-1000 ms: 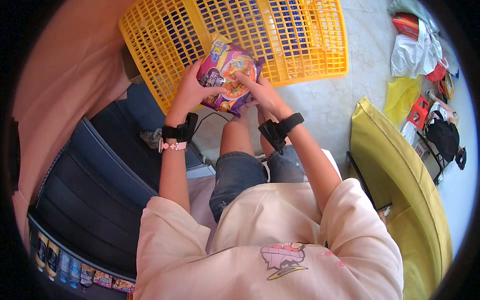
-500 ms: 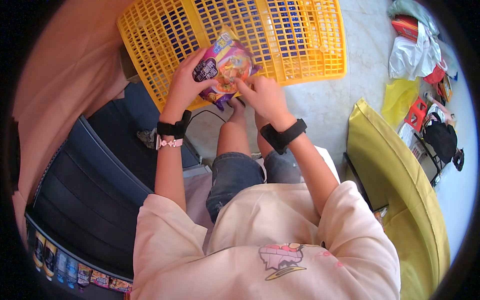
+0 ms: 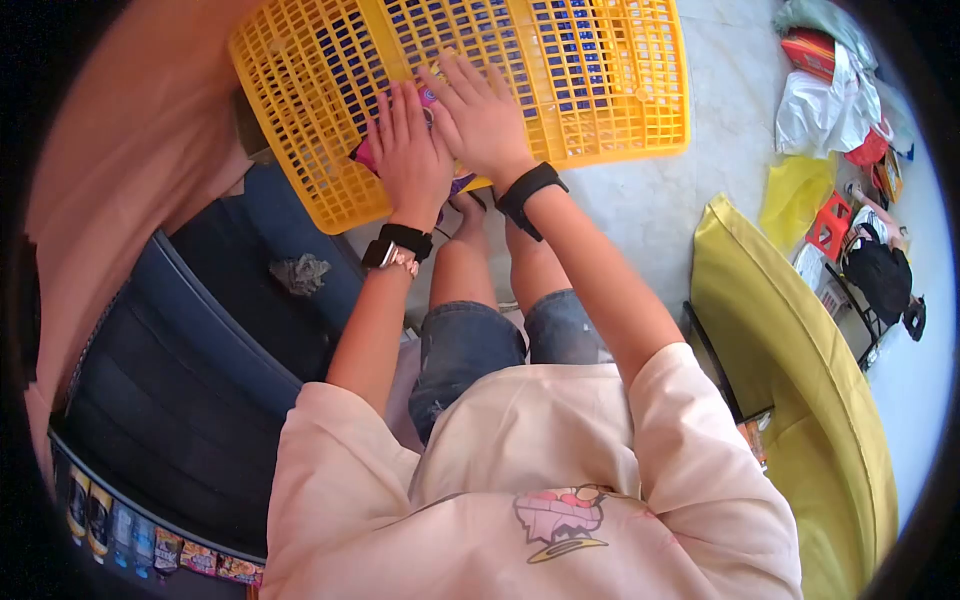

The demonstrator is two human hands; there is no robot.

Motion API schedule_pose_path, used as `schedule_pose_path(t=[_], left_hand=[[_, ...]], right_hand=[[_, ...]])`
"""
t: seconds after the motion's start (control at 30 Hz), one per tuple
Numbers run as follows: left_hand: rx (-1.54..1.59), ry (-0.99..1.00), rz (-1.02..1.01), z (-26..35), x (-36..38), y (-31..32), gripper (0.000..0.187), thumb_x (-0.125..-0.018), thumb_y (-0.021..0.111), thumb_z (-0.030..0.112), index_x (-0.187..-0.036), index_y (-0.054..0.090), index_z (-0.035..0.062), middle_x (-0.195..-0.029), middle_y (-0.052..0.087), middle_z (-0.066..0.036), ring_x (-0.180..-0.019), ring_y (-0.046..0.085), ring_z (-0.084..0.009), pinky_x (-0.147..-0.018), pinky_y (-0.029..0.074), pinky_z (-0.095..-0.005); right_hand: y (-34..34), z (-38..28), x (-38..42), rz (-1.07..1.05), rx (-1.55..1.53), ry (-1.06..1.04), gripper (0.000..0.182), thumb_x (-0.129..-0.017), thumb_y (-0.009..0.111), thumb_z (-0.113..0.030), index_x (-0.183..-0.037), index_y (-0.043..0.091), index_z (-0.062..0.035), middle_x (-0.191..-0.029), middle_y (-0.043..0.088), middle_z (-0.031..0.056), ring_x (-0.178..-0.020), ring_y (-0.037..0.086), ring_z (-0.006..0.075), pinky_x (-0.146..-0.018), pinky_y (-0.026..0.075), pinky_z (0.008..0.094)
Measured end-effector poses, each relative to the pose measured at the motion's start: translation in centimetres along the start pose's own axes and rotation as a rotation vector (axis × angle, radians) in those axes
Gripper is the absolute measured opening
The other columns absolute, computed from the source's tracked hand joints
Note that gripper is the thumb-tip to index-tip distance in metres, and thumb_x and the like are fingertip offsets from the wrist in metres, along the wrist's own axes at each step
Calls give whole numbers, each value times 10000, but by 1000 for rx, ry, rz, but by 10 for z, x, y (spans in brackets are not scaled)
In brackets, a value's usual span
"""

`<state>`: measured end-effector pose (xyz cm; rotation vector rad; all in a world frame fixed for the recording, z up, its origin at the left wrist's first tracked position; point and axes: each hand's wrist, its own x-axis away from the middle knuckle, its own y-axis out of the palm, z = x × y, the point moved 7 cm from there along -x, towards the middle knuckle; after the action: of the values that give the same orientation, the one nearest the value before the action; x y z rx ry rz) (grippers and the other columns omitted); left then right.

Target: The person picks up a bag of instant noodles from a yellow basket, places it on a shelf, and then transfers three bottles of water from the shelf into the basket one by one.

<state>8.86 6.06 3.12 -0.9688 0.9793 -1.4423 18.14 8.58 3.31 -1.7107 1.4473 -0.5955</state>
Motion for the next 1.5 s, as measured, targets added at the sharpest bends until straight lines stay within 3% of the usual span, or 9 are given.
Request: schedule_pose_path(t=[0.47, 0.6, 0.67, 0.8, 0.97, 1.03, 1.1, 1.23, 1.5], left_hand=[[119, 14, 20, 1, -4, -5, 500, -912, 466, 238, -1368, 371, 57, -1446, 346, -97, -1317, 323, -300, -1082, 195, -483], [-74, -70, 39, -13, 22, -38, 478, -919, 480, 191, -1361, 372, 46, -1434, 347, -148, -1307, 322, -328, -1072, 221, -463], [483, -543, 178, -52, 53, -29, 460, -932, 491, 162, -1351, 371, 13, -1376, 398, -202, -1261, 379, -328, -1056, 262, -418], [756, -593, 128, -47, 70, -26, 509, -909, 538, 124, -1351, 339, -31, -1289, 462, -213, -1163, 475, -318, -1000, 342, -377], [1311, -813, 132, -48, 68, 0, 646, -836, 657, 118, -1359, 308, -28, -1185, 525, -169, -1063, 524, -207, -922, 410, -327], [1375, -829, 108, -58, 77, 10, 655, -806, 700, 152, -1339, 357, -16, -1161, 530, -165, -1026, 538, -216, -906, 419, -330], [1075, -626, -178, -52, 71, 4, 514, -803, 700, 109, -1248, 472, -5, -1173, 538, -139, -1047, 533, -178, -853, 452, -283], [709, -550, 16, -30, 85, -71, 468, -764, 735, 116, -1175, 530, 24, -1126, 572, -111, -1013, 553, -168, -876, 445, -310], [1200, -635, 191, -21, 135, -169, 722, -745, 743, 73, -1314, 306, -8, -1180, 529, -127, -1072, 535, -169, -930, 437, -307]], right_hand=[[1, 5, 4, -40, 30, 25, 454, -898, 439, -262, -1342, 449, -165, -1379, 433, 120, -1282, 384, 292, -1055, 267, 463], [-9, 8, 5, -27, -153, 154, 503, -890, 521, -310, -1312, 437, -48, -1317, 464, 182, -1190, 448, 323, -985, 329, 435], [-10, 16, 11, -70, -202, 370, 557, -865, 587, -328, -1277, 437, 16, -1220, 502, 215, -1114, 476, 365, -966, 352, 422], [-13, 14, 18, -58, -399, 501, 708, -810, 671, -356, -1278, 382, 90, -1166, 490, 273, -1090, 469, 388, -931, 388, 406], [-11, 14, 39, -193, -784, 746, 755, -715, 799, -276, -1203, 361, 98, -964, 634, 134, -864, 627, 171, -728, 501, 280], [-9, 16, 52, -235, -791, 766, 739, -709, 802, -267, -1186, 363, 88, -963, 633, 134, -856, 626, 165, -727, 502, 283], [-6, 15, 62, -231, -885, 761, 677, -690, 817, -217, -1119, 372, 59, -952, 636, 126, -834, 622, 148, -726, 504, 280], [-45, -23, 69, -266, -1034, 802, 615, -708, 796, -117, -1126, 374, 44, -979, 613, 97, -852, 611, 149, -733, 504, 262], [-77, -108, 66, -479, -1165, 582, 642, -721, 780, -80, -1199, 356, -21, -1077, 558, 81, -988, 548, 142, -842, 474, 306]])
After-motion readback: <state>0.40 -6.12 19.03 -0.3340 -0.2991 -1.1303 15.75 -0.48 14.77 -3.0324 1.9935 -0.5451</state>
